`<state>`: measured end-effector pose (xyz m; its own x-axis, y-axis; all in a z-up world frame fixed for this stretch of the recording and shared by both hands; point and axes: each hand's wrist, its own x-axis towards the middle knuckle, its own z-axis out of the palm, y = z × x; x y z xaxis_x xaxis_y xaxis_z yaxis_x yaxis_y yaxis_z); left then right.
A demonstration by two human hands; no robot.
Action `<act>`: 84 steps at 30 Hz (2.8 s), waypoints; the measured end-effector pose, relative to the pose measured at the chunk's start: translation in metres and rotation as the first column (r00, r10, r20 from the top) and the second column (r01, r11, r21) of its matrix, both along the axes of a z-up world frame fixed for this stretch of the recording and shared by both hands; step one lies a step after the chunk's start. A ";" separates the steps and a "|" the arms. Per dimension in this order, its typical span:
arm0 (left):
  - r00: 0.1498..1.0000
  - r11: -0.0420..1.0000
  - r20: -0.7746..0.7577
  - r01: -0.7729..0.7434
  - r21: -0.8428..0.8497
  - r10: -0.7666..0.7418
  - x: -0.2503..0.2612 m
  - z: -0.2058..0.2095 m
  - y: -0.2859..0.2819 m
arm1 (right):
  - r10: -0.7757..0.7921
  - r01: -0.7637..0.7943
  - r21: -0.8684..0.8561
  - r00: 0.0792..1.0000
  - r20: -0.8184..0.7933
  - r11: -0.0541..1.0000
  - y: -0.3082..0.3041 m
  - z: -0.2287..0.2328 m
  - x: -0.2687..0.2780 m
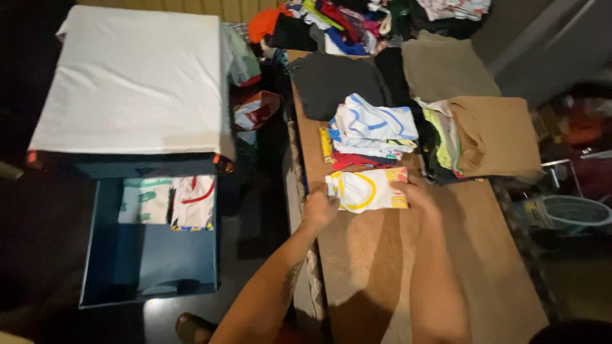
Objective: Transfer folded clothes from a table into the drawers of a plastic storage unit.
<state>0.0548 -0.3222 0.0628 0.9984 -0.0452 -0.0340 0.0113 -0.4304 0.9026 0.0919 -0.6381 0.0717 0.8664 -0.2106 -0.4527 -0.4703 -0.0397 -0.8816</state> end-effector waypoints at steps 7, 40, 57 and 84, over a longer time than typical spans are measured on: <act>0.995 0.997 -0.086 -0.050 -0.058 0.044 -0.014 0.015 0.006 | 0.016 -0.059 0.270 0.987 0.158 0.961 0.041 0.059 -0.036; 0.943 -0.311 -0.310 -0.260 -0.914 0.123 -0.068 -0.008 0.233 | 0.132 -0.209 0.638 0.977 0.166 0.741 0.368 0.012 -0.116; 0.896 0.036 -0.434 -0.432 -0.901 -0.092 -0.031 -0.089 0.428 | 0.509 -0.431 -0.384 0.851 0.129 0.817 0.543 -0.047 -0.145; 0.788 0.197 -0.432 -0.385 -0.902 -0.438 0.086 -0.194 0.434 | 0.568 -0.476 -0.599 0.822 -0.042 0.645 0.593 -0.137 -0.107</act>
